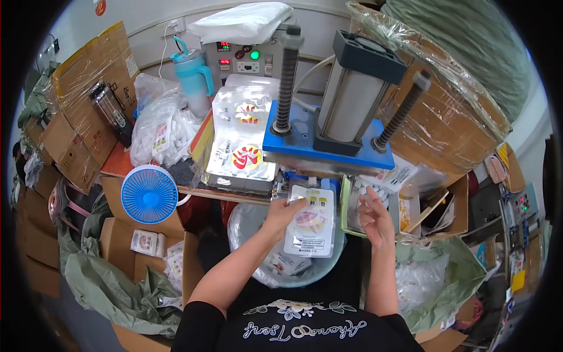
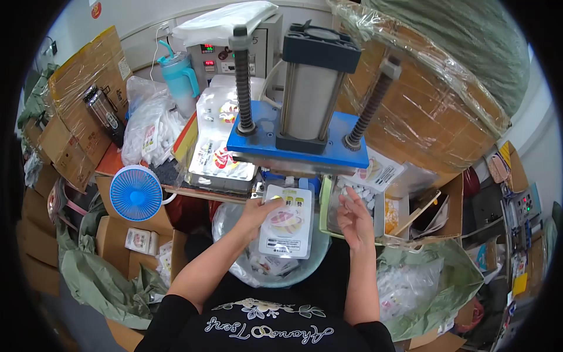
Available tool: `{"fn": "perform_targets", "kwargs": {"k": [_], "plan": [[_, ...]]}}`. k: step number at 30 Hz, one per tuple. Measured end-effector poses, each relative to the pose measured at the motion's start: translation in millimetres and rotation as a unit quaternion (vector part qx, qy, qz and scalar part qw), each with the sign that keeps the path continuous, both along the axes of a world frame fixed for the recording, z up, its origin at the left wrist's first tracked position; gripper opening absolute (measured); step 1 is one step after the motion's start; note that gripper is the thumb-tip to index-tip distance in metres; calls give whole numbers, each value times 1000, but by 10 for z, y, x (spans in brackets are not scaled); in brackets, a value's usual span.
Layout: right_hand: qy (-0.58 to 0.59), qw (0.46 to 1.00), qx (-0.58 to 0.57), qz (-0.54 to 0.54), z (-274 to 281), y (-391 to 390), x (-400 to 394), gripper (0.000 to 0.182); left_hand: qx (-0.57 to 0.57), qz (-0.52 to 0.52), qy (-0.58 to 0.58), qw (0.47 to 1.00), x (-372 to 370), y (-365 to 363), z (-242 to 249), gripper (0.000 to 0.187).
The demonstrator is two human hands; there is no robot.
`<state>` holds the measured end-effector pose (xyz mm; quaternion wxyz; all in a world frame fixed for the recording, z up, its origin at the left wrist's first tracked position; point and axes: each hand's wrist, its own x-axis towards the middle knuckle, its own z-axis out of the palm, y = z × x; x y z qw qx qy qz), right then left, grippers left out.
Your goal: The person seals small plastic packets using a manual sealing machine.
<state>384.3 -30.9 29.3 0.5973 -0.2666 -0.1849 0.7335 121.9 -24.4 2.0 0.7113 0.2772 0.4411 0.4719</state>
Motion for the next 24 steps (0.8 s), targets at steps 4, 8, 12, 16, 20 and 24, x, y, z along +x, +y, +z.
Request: {"fn": "perform_targets", "kwargs": {"k": [4,8,12,16,20,24], "plan": [[-17,996,-63,-58,-4,-19,-19,43,2,-5,23,1000,-102,74,3,27],[-13,1000,-1,-22,-130,-17,57,41,214,-9,309,927,-642,314,225,27],[-99,994,18,-39,-179,-10,-9,42,320,17,678,662,-1184,364,-149,95],[-224,971,14,-80,-209,7,-52,36,360,69,685,629,-1280,-16,-139,45],[-413,904,46,-103,-101,-34,-140,27,382,175,544,727,-1151,-206,362,7],[-490,857,124,-95,-3,-128,-430,29,280,72,323,901,-762,-512,293,6]]}}
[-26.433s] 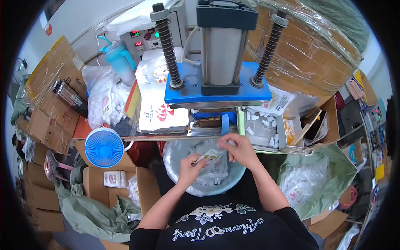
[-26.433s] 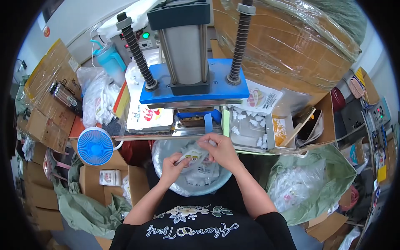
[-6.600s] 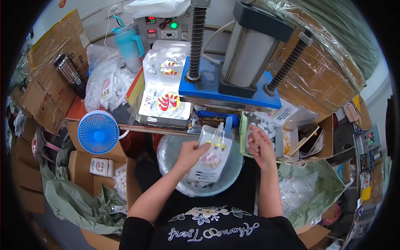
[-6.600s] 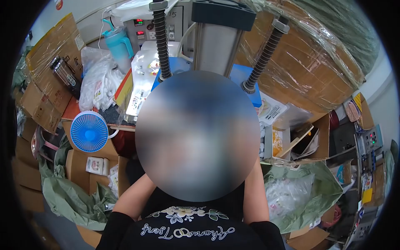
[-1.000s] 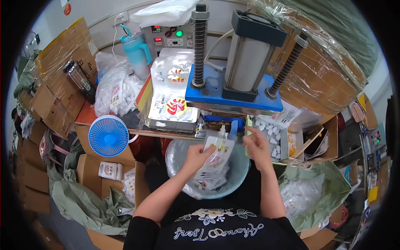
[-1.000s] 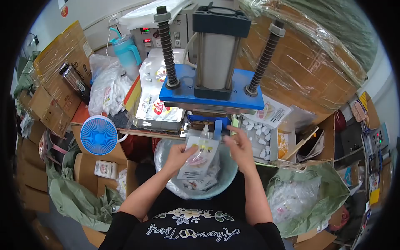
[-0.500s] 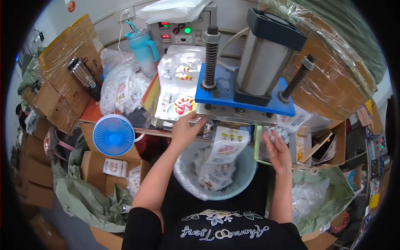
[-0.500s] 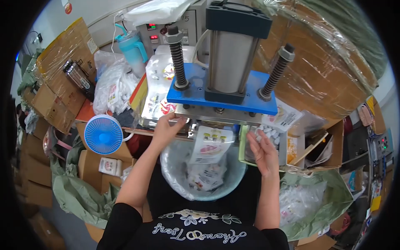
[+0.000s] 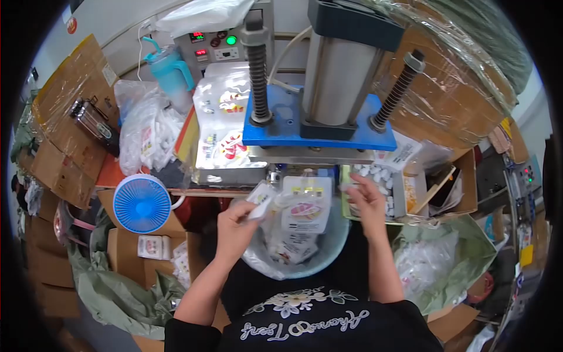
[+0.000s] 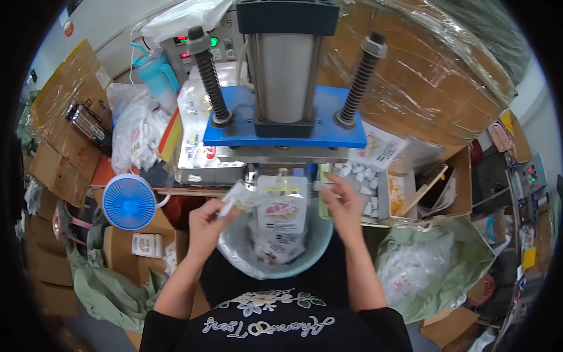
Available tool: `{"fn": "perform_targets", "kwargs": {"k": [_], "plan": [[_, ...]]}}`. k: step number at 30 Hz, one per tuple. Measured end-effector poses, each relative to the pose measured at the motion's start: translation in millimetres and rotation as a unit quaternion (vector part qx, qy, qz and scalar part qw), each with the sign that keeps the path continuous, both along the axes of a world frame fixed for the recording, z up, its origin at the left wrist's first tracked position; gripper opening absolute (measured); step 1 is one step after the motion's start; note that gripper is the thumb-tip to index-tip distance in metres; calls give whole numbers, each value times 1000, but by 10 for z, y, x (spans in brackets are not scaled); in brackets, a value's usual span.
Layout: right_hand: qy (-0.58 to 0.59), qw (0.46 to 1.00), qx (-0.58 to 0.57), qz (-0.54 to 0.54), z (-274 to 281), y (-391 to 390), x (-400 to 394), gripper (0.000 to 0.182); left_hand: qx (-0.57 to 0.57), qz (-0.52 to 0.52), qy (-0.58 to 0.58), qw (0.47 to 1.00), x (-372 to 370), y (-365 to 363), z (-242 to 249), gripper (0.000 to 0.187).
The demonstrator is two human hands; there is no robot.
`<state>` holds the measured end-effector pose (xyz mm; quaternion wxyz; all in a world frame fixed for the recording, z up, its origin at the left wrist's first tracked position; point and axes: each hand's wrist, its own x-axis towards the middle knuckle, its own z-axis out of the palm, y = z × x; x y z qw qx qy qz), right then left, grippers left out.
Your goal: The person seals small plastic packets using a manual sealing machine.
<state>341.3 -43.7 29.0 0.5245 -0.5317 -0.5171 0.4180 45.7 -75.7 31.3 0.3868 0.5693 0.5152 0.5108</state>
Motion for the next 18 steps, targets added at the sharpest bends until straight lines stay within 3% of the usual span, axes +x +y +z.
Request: {"fn": "perform_targets", "kwargs": {"k": [3,7,9,12,13,15,17,18], "plan": [[-46,997,27,51,177,-130,-312,27,-79,-21,-19,997,272,-106,-371,9],[-149,975,66,149,150,-209,-501,23,-56,-26,15,998,334,-269,-645,12],[-187,964,35,186,186,-247,-491,22,-109,-66,-25,991,298,-291,-654,15],[-284,916,-9,285,66,-271,-371,26,-138,-112,28,984,233,-259,-694,20],[-282,917,-9,283,78,-283,-371,26,-157,-140,59,976,234,-269,-698,22],[-205,963,30,173,191,-288,-373,32,-177,-134,29,975,324,-162,-717,26],[-214,968,75,111,283,-201,-287,36,-174,-74,-41,981,450,6,-516,30],[-224,970,75,49,279,-140,-160,36,-176,-60,-45,981,474,127,-648,31]]}}
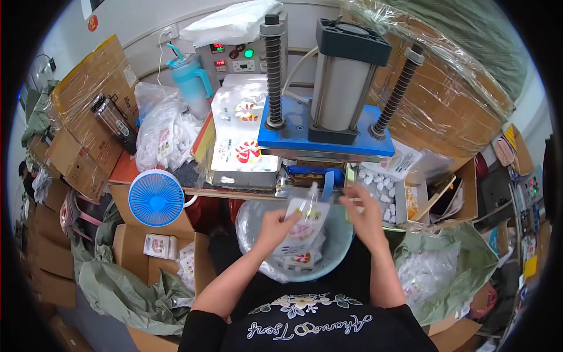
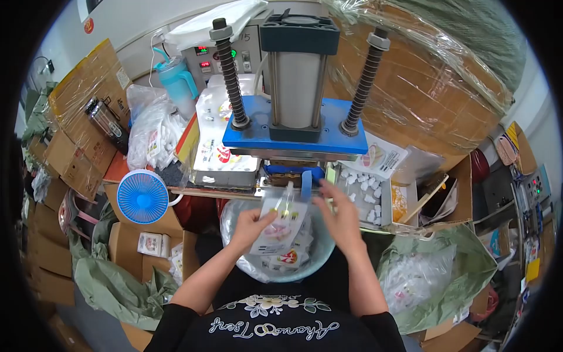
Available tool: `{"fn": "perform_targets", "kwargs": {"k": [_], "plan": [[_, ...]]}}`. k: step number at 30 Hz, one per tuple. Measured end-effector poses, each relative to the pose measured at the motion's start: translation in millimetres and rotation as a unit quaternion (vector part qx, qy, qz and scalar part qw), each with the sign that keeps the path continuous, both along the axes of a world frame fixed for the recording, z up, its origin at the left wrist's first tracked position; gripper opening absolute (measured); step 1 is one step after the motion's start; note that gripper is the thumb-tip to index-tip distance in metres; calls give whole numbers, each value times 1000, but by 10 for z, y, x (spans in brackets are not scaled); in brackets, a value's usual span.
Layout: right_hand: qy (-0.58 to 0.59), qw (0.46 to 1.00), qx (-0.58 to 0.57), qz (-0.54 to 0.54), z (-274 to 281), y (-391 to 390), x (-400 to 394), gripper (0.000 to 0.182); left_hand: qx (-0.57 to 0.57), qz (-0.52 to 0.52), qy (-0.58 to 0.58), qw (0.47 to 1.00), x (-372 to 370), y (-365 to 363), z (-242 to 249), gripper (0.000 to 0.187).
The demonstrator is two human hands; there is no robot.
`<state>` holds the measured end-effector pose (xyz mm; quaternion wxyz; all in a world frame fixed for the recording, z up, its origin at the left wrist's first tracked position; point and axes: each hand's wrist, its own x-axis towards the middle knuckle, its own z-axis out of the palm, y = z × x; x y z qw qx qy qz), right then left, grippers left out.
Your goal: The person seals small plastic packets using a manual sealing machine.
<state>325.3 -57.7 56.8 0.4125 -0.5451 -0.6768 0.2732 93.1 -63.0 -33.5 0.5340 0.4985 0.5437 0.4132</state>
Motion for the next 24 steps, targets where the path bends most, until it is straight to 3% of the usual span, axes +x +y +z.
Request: {"fn": "perform_targets", "kwargs": {"k": [1,4,7,11,12,14,15,16,17,19,20,21,23,24], "plan": [[-6,998,15,-60,-21,46,139,37,2,-2,-3,1000,50,58,62,31],[-126,981,28,-145,-67,109,528,35,-104,44,-209,971,224,217,283,26],[-235,958,48,-158,-158,112,784,34,-135,46,-308,941,300,312,434,25],[-249,958,5,-143,-328,156,680,32,-142,60,-281,947,260,396,381,26],[-239,963,6,-125,-382,181,600,23,-112,31,-223,968,191,463,273,26],[-249,962,29,-104,-438,221,473,18,-72,-20,-73,995,-11,480,583,28],[-262,960,58,-85,-464,250,418,13,-17,7,-52,998,-133,579,558,28],[-236,967,57,-78,-491,276,410,9,51,56,66,995,-274,673,648,30],[-229,969,58,-76,-531,309,426,9,119,103,182,971,-416,732,729,34],[-136,983,102,-70,-618,383,507,11,366,165,353,845,-698,927,396,52],[-83,992,49,-77,-646,389,549,14,256,101,444,853,-790,841,321,69],[-66,993,51,-81,-606,382,547,15,286,69,497,816,-888,801,76,73],[7,994,-37,-98,-609,345,603,15,311,35,523,792,-876,468,192,76],[79,990,-71,-97,-627,318,617,15,335,71,492,801,-879,392,193,59]]}}
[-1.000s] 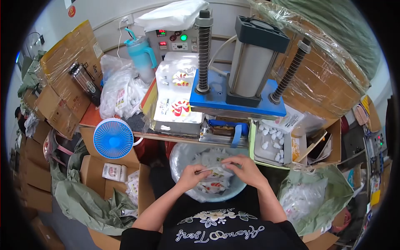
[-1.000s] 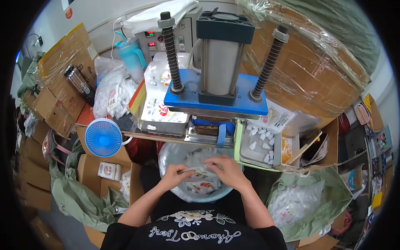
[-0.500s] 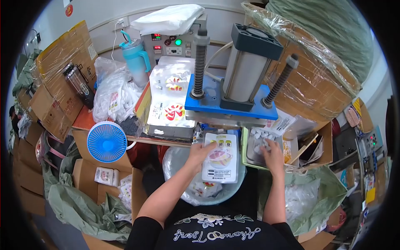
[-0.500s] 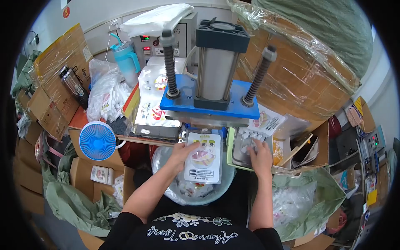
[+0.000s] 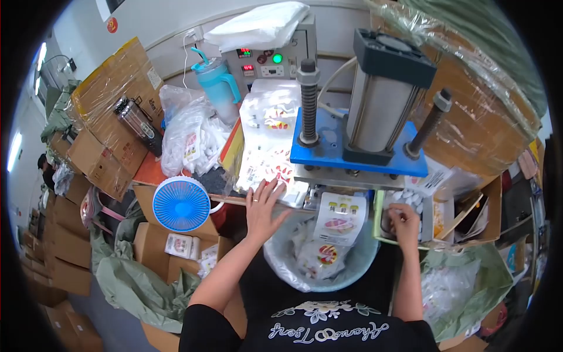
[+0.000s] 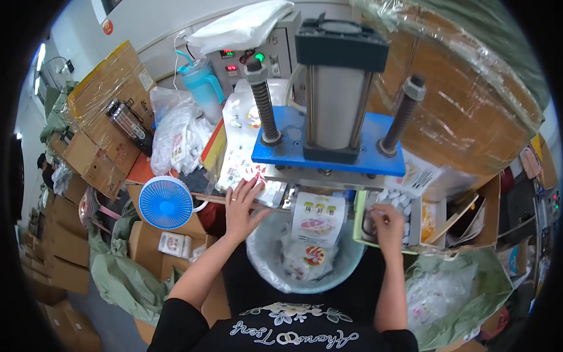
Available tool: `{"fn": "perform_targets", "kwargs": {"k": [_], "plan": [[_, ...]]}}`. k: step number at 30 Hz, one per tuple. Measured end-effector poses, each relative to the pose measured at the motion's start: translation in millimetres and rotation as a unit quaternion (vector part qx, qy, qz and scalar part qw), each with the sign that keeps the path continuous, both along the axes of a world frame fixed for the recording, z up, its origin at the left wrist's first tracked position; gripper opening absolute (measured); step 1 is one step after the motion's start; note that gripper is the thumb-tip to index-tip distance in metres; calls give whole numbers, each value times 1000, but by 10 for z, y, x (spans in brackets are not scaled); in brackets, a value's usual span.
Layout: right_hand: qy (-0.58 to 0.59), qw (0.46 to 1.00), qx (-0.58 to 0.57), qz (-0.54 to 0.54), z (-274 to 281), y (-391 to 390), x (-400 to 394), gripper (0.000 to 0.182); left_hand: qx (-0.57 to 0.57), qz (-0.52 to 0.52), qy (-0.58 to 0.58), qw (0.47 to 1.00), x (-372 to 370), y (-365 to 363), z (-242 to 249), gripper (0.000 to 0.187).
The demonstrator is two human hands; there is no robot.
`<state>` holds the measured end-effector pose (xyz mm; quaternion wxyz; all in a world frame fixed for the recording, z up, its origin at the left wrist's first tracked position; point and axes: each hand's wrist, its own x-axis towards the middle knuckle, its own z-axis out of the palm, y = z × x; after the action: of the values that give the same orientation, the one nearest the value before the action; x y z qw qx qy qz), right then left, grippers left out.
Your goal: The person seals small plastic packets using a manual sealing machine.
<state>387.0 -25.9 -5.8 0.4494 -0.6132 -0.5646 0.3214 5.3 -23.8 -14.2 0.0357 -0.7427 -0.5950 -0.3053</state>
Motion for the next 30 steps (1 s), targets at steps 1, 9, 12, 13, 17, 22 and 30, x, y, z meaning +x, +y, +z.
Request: {"fn": "perform_targets", "kwargs": {"k": [1,9,12,13,17,22,30], "plan": [[71,997,-26,-5,23,0,9,16,-10,-3,3,1000,-78,-51,-4,59],[94,995,14,23,305,-169,-294,24,-195,-46,-465,862,414,-507,455,10],[37,994,50,86,586,-276,-720,21,-255,-67,-505,822,659,-588,41,13],[38,994,50,91,612,-300,-804,21,-253,-62,-507,822,714,-638,-17,13],[-3,982,41,187,523,-350,-945,21,-256,-68,-479,837,778,-780,-196,12],[-125,956,-8,265,410,-412,-842,22,-339,-132,-463,808,615,-789,-404,18],[-56,996,62,35,626,-182,-334,35,-345,-60,-633,691,1030,-316,94,24]]}}
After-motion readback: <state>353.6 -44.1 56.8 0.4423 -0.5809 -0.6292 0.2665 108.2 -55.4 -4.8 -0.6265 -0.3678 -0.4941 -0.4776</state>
